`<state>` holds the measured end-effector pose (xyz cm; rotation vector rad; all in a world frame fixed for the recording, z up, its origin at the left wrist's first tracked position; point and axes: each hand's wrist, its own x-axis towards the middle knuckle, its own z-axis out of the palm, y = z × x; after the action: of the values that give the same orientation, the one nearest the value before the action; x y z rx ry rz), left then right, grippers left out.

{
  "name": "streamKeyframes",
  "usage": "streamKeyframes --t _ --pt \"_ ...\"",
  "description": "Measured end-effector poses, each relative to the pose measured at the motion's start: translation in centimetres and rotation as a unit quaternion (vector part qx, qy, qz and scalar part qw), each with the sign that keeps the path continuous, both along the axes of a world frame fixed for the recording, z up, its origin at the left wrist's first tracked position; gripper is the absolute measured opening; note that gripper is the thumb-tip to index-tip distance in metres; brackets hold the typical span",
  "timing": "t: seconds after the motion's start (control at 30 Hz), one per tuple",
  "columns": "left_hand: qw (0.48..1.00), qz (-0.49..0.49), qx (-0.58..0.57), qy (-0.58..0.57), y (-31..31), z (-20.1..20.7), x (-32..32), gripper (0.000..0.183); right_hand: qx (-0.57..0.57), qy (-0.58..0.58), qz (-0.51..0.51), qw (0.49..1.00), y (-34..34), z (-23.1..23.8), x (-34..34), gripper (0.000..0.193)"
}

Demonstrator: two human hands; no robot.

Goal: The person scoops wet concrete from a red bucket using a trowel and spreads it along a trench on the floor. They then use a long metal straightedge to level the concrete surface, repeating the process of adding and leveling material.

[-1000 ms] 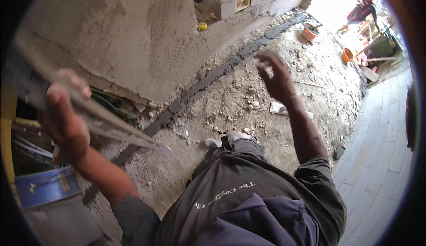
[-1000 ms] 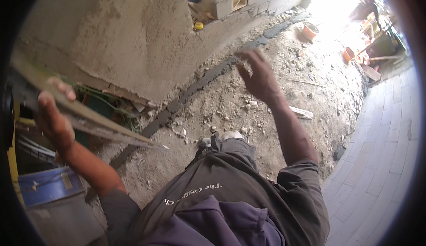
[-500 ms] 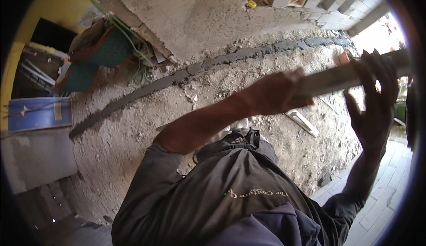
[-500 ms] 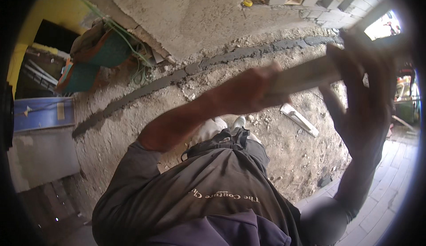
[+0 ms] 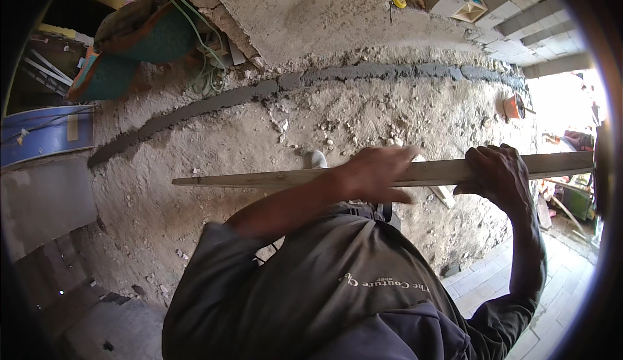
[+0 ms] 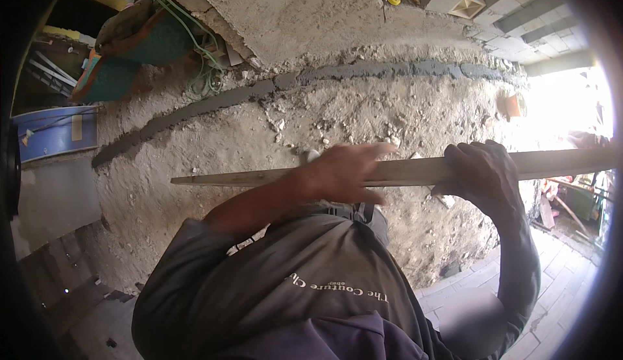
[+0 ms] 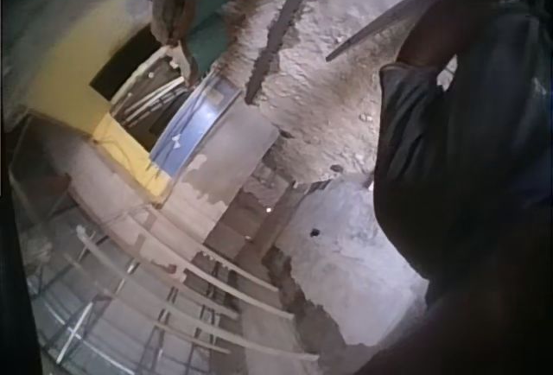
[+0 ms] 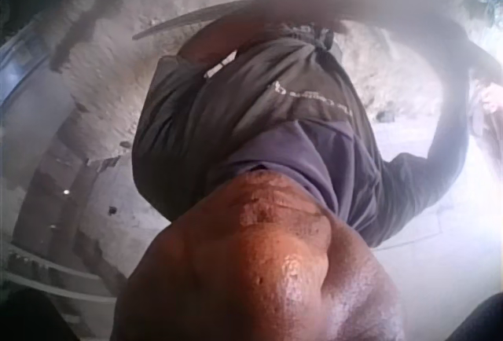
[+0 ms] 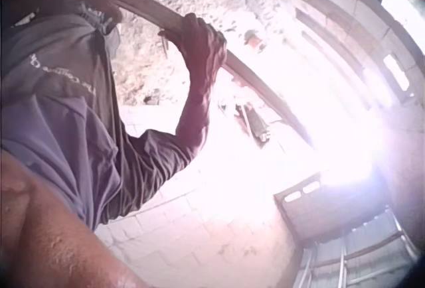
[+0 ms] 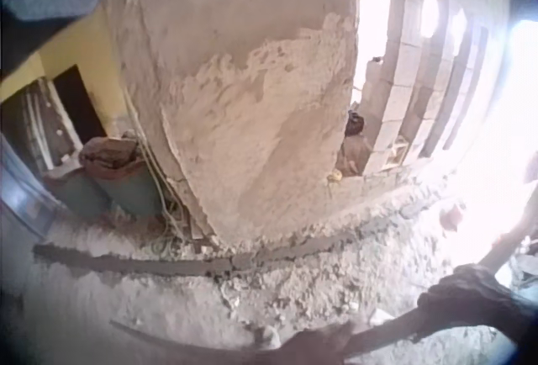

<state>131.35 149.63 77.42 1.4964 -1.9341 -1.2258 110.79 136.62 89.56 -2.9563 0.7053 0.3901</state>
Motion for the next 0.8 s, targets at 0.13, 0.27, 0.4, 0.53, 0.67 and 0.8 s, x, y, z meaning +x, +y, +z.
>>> streamKeyframes --t 0.13,0.27,0.4,0.53,0.67,0.8 --pt "0.975 0.073 0.2 -0.065 7.0 -5.5 12.2 0.104 -0.013 -0.016 -0.025 0.999 -4.0 -1.5 0.9 0.041" --pt "0.939 0.234 0.251 -0.033 13.6 -16.1 18.5 0.057 -0.014 -0.053 0.018 0.998 -8.6 -5.4 0.0 0.048" --pt "0.951 0.203 0.198 -0.124 8.9 -19.1 16.9 0.04 -0.016 -0.074 0.025 0.997 -14.2 -11.3 -0.5 0.04" --pt "0.948 0.218 0.184 -0.138 2.8 -20.4 16.4 0.039 0.032 -0.085 0.021 0.996 -22.5 -15.4 -1.2 0.042" --pt "0.932 0.217 0.222 -0.187 -4.6 -21.1 15.6 0.045 0.078 -0.099 0.02 0.992 -31.7 -24.4 -3.0 0.044" --pt "0.901 0.273 0.203 -0.27 -8.7 -24.9 14.7 0.048 0.135 -0.061 0.007 0.989 -40.2 -33.0 -1.9 0.039"
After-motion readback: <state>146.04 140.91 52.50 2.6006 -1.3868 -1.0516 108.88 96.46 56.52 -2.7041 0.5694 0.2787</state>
